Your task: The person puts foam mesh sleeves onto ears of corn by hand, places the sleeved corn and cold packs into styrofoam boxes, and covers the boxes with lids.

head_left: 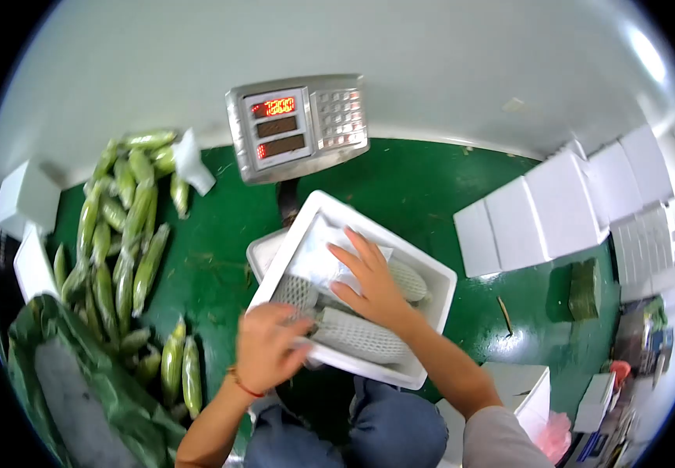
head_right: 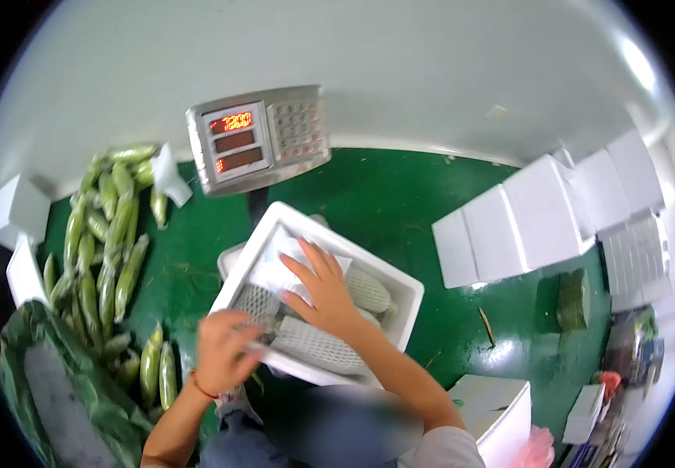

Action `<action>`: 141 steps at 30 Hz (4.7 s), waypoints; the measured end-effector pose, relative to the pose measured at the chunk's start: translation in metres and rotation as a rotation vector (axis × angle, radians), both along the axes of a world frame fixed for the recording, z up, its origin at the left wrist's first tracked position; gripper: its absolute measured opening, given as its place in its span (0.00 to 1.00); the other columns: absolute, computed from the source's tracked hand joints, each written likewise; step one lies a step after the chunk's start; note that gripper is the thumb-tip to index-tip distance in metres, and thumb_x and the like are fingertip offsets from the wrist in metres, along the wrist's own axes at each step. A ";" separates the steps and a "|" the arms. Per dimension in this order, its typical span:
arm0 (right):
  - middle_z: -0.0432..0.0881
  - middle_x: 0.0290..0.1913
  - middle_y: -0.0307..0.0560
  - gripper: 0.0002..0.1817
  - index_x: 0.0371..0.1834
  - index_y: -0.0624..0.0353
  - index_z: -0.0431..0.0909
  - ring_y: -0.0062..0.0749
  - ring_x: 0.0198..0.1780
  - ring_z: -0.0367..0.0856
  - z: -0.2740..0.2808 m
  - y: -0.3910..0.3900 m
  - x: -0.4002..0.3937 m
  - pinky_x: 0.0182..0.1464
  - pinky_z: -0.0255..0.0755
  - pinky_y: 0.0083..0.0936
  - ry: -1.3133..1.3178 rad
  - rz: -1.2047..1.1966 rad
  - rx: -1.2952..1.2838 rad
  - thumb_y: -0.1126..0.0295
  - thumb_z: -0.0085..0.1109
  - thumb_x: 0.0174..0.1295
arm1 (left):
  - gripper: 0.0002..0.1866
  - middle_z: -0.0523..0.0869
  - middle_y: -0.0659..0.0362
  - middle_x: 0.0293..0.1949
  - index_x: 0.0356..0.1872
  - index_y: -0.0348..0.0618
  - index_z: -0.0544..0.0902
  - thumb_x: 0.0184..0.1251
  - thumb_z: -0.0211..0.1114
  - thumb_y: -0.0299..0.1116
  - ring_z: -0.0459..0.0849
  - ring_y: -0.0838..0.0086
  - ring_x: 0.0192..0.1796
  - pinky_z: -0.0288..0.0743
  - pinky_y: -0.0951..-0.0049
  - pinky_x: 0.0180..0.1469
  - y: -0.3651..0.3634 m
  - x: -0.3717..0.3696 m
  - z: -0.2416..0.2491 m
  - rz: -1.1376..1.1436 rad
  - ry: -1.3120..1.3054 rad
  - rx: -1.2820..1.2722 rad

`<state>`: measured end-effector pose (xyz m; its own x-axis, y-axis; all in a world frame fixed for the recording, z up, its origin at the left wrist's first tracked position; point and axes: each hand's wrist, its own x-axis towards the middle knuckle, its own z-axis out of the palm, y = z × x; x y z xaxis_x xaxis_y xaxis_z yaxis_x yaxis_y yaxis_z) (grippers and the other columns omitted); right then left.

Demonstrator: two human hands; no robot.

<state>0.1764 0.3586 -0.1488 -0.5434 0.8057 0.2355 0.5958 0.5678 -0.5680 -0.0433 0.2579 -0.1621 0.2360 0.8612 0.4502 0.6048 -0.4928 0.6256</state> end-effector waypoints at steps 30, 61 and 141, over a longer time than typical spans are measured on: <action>0.68 0.63 0.54 0.35 0.68 0.65 0.60 0.36 0.65 0.64 0.213 -0.124 0.309 0.67 0.58 0.31 0.830 -0.744 -0.004 0.62 0.64 0.61 | 0.39 0.74 0.50 0.53 0.66 0.34 0.56 0.45 0.54 0.16 0.76 0.61 0.55 0.73 0.62 0.58 0.060 0.157 0.183 -0.264 -0.841 -0.859; 0.69 0.58 0.45 0.28 0.59 0.40 0.72 0.40 0.66 0.61 0.305 0.025 0.472 0.60 0.58 0.68 -0.325 -1.026 0.817 0.61 0.63 0.51 | 0.35 0.58 0.51 0.72 0.74 0.46 0.52 0.72 0.56 0.38 0.69 0.65 0.67 0.72 0.63 0.60 0.119 0.385 0.289 -1.020 -0.060 -0.674; 0.75 0.23 0.51 0.12 0.20 0.58 0.71 0.52 0.29 0.74 -0.026 -0.006 -0.142 0.32 0.64 0.43 -0.507 0.740 0.142 0.67 0.60 0.56 | 0.25 0.77 0.41 0.55 0.62 0.35 0.68 0.63 0.56 0.28 0.75 0.49 0.57 0.69 0.58 0.61 -0.121 -0.297 -0.090 0.959 -0.206 -0.109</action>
